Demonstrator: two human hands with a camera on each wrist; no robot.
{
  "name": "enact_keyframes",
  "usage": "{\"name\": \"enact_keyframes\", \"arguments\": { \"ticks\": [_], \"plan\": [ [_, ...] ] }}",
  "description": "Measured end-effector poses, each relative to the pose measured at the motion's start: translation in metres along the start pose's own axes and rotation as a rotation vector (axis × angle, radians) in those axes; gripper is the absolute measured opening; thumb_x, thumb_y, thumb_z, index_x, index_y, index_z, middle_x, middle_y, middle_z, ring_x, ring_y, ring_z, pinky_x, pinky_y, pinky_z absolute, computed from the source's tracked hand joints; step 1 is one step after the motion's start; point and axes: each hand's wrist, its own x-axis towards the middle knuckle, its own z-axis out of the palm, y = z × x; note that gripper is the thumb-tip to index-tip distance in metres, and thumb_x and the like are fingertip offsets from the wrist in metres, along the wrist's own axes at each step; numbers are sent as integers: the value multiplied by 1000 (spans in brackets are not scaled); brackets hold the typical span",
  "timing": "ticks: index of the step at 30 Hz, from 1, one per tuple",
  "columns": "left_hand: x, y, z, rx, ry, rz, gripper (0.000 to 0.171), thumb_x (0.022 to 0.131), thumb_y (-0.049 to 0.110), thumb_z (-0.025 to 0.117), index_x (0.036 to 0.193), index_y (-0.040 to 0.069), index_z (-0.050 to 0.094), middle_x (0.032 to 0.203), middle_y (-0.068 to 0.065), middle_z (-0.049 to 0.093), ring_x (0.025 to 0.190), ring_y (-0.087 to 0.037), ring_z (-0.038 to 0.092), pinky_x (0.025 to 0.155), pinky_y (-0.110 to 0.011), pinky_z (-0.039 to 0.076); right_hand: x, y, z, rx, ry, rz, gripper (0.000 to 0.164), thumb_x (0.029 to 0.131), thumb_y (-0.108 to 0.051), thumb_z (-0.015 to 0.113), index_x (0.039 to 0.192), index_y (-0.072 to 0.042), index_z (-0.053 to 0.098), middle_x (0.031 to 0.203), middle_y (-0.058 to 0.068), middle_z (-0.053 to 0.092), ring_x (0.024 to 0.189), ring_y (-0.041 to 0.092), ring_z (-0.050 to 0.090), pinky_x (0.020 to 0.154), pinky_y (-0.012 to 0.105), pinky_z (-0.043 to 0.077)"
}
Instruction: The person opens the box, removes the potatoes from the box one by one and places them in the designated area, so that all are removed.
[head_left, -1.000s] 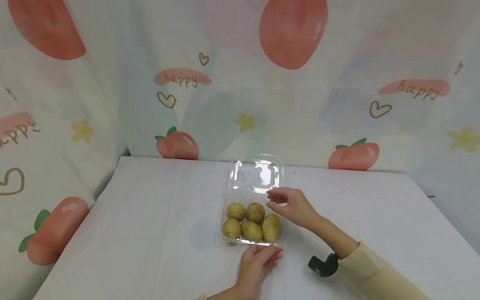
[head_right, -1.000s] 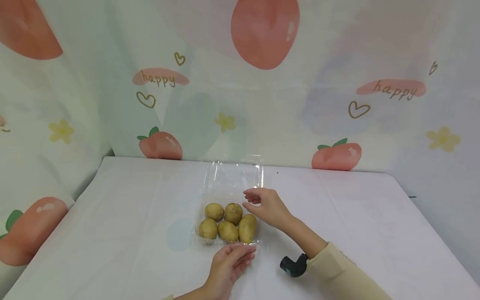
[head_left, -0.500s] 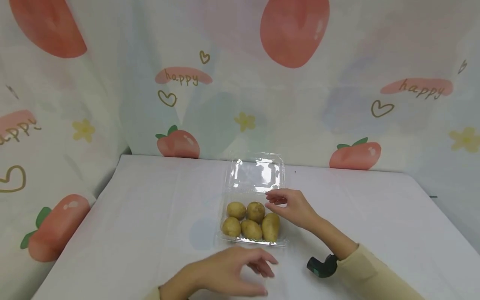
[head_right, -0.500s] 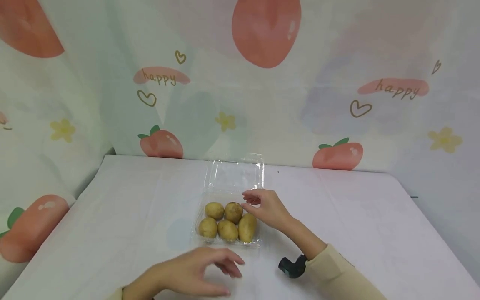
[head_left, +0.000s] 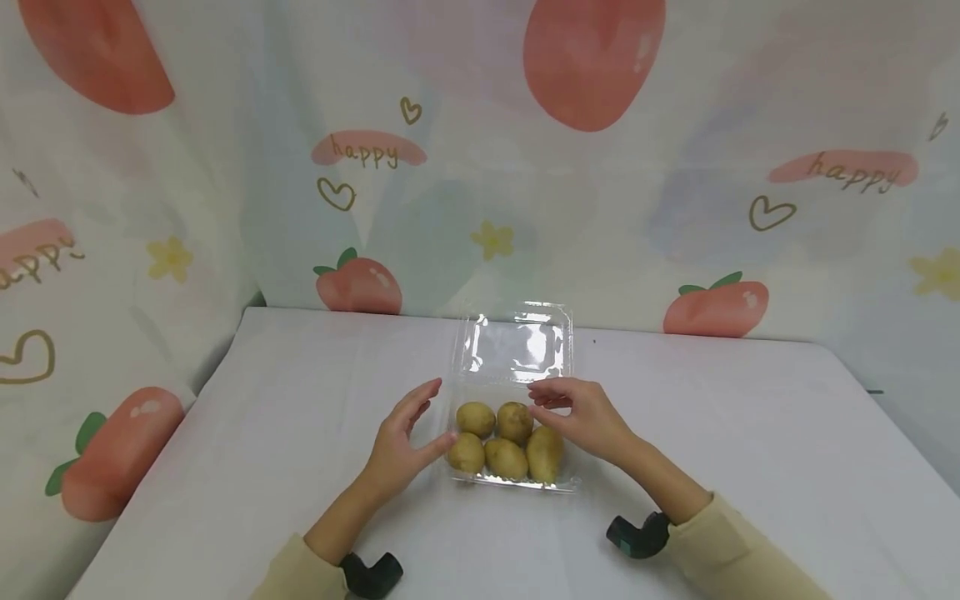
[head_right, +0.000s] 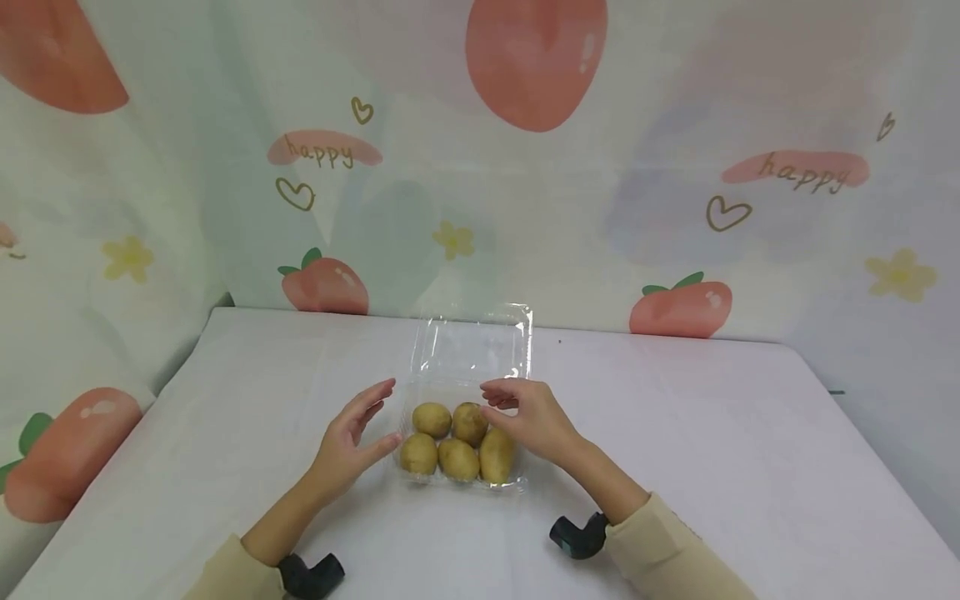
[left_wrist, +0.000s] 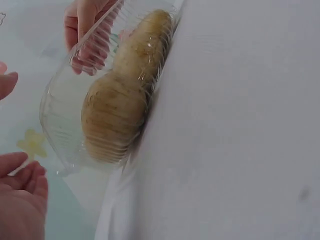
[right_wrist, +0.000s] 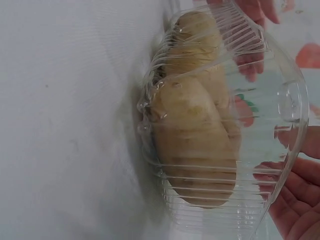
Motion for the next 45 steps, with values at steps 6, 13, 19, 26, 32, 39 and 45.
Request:
{"name": "enact_keyframes", "arguments": {
  "ticks": [6,13,19,26,32,39,45],
  "plan": [
    [-1,-10,0,-151,-33,-307,59,84,12,66,133,-7,41,134,-21,44,123,-31,41,100,-35,34,1,-15,-2,9,2,-4,24,77,9,67,101,13,62,93,20,65,81,31,64,73,37,53],
    [-9,-10,7,-282,-1,-422,56,84,6,64,131,-11,40,128,-23,49,119,-32,45,97,-34,38,3,14,9,46,-12,34,29,79,-2,70,105,7,63,98,18,66,84,23,64,76,32,52],
    [-15,-14,11,-320,39,-399,55,80,-2,65,130,-10,43,123,-23,53,116,-32,47,98,-36,38,1,18,14,13,-25,8,30,79,-6,71,104,7,64,100,18,65,89,28,63,78,34,52],
    [-17,-21,13,-309,67,-364,53,78,-4,66,127,-9,47,114,-22,56,106,-29,51,90,-25,44,-1,16,15,-11,-16,-18,32,77,-6,73,104,7,64,102,18,65,92,31,62,80,33,51],
    [-17,-23,13,-329,65,-356,54,78,-5,65,128,-9,46,116,-23,55,106,-25,51,88,-21,43,-3,18,15,-43,-43,-29,35,76,-9,74,106,7,63,103,17,65,94,29,61,81,33,50],
    [-15,-24,12,-355,83,-349,55,77,-7,65,128,-9,47,116,-23,54,108,-25,51,91,-22,42,1,21,18,-90,-65,-120,36,73,-6,77,105,4,64,101,11,66,95,24,60,81,32,51],
    [-13,-25,14,-351,81,-351,54,77,-6,66,128,-9,47,116,-23,54,108,-25,51,91,-21,42,0,21,20,-150,-83,-121,35,72,-4,77,104,-1,65,103,7,65,98,23,59,81,34,50]
  ]
}}
